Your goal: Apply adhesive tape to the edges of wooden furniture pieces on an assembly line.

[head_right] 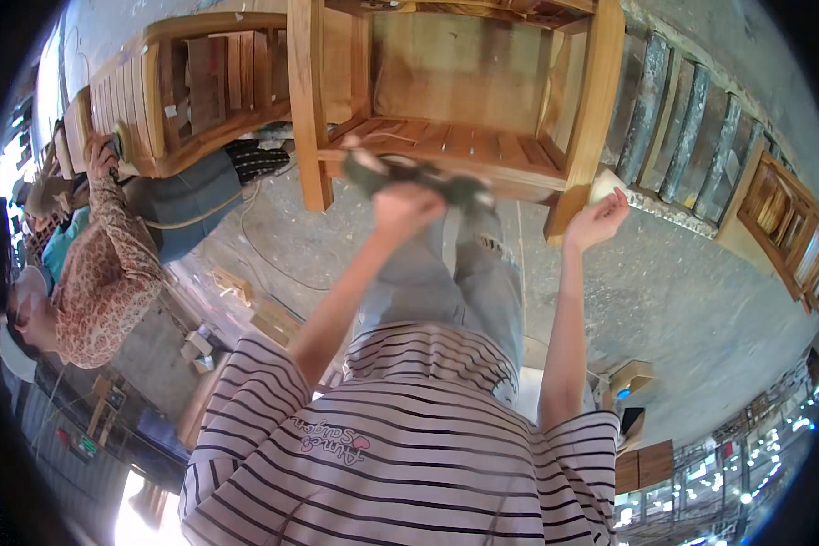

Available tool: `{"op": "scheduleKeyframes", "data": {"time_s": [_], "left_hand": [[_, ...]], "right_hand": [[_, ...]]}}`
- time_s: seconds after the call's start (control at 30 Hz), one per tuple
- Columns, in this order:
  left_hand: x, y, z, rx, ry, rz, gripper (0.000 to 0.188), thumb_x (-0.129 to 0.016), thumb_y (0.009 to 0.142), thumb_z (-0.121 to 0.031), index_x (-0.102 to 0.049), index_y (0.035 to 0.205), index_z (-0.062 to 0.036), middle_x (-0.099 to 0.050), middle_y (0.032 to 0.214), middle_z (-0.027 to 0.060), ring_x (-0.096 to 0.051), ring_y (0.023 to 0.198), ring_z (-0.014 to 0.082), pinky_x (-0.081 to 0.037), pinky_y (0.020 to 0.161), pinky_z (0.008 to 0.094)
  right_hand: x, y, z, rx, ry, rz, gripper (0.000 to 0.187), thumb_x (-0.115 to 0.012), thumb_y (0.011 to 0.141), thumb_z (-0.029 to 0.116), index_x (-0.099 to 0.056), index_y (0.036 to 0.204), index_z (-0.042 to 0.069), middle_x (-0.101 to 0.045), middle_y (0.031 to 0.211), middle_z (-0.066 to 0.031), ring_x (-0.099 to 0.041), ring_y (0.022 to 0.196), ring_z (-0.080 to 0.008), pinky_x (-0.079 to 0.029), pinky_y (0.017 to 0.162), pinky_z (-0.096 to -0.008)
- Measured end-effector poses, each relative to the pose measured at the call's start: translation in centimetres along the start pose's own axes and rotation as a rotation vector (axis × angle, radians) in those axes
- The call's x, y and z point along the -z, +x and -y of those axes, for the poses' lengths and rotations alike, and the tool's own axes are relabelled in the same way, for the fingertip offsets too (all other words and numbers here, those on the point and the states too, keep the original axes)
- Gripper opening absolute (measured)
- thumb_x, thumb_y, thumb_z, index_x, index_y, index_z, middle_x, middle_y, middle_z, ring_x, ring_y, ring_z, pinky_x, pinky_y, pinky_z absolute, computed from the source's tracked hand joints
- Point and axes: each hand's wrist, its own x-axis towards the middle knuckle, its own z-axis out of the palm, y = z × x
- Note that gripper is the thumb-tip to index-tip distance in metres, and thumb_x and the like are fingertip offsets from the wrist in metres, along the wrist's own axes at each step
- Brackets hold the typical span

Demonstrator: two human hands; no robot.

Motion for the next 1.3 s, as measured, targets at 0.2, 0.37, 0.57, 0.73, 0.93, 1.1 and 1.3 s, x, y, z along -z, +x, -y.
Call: {"op": "scheduleKeyframes", "data": {"time_s": [0.2, 0.37, 0.57, 0.73, 0.93, 1.1, 1.3], "left_hand": [[6.8, -7.0, 4.5, 0.431, 0.207, -0.051, 0.015, -0.075, 0.077, -0.016, -0.068, 0.070, -0.0049, -0.065, 0.065, 0.0109, -0.060, 0.055, 0.0247, -0.046, 0.054, 0.0342], [10.0, -4.8, 0.7, 0.681, -0.167, -0.601, 0.025, -0.071, 0.086, -0.013, -0.063, 0.066, 0.0001, -0.056, 0.056, 0.0057, -0.047, 0.054, 0.0094, -0.039, 0.053, 0.0270], [12.5, 7.3, -2.6, 0.257, -0.399, -0.802, 0.027, -0.070, 0.090, -0.016, -0.063, 0.072, 0.0022, -0.056, 0.061, 0.0002, -0.046, 0.061, 0.0062, -0.038, 0.056, 0.0234], [6.1, 12.2, -3.3, -0.031, 0.182, 0.121, 0.037, -0.071, 0.079, -0.053, -0.074, 0.099, -0.0213, -0.064, 0.112, -0.0004, -0.054, 0.116, 0.0205, -0.031, 0.099, 0.0493], [-4.4, 10.2, -6.0, -0.365, -0.006, 0.344, 0.039, -0.078, 0.070, -0.043, -0.073, 0.099, -0.0184, -0.068, 0.102, -0.0015, -0.057, 0.110, 0.0182, -0.029, 0.097, 0.0428], [-6.2, 9.1, -5.3, -0.264, -0.080, 0.285, 0.023, -0.077, 0.073, -0.032, -0.072, 0.090, -0.0161, -0.070, 0.091, -0.0049, -0.062, 0.093, 0.0141, -0.031, 0.088, 0.0378], [-2.3, 6.0, -0.6, -0.481, 0.135, -0.119, 0.019, -0.080, 0.072, -0.026, -0.072, 0.087, -0.0199, -0.070, 0.090, -0.0077, -0.063, 0.083, 0.0105, -0.035, 0.081, 0.0331]], "right_hand": [[-2.2, -0.6, -0.3, -0.024, -0.162, -0.004, 0.019, -0.049, 0.095, 0.003, -0.057, 0.111, -0.003, -0.062, 0.109, -0.0205, -0.061, 0.104, -0.0328, -0.049, 0.089, -0.0397], [-1.9, -0.5, -0.9, -0.104, -0.111, 0.014, 0.020, -0.050, 0.094, 0.004, -0.056, 0.111, -0.004, -0.061, 0.111, -0.0217, -0.061, 0.106, -0.0344, -0.049, 0.093, -0.0393], [-1.3, -0.7, -1.4, -0.086, -0.124, 0.006, 0.021, -0.052, 0.093, 0.006, -0.056, 0.112, -0.003, -0.061, 0.112, -0.0230, -0.061, 0.103, -0.0352, -0.050, 0.089, -0.0410], [-1.4, -0.1, -2.1, -0.064, -0.142, -0.013, 0.022, -0.053, 0.093, 0.007, -0.055, 0.113, -0.003, -0.061, 0.109, -0.0250, -0.060, 0.099, -0.0394, -0.049, 0.085, -0.0436], [-1.5, 0.0, -2.6, -0.072, -0.074, 0.003, 0.026, -0.054, 0.092, 0.006, -0.053, 0.115, -0.004, -0.061, 0.110, -0.0279, -0.060, 0.102, -0.0412, -0.046, 0.089, -0.0454], [0.0, -0.1, -1.7, -0.159, 0.016, -0.025, 0.025, -0.051, 0.095, 0.004, -0.051, 0.119, -0.004, -0.055, 0.123, -0.0263, -0.055, 0.116, -0.0384, -0.047, 0.096, -0.0444], [2.7, -0.5, -0.5, -0.134, 0.282, -0.012, 0.026, -0.048, 0.098, 0.004, -0.046, 0.123, -0.002, -0.046, 0.131, -0.0208, -0.043, 0.131, -0.0316, -0.042, 0.104, -0.0445]]}}
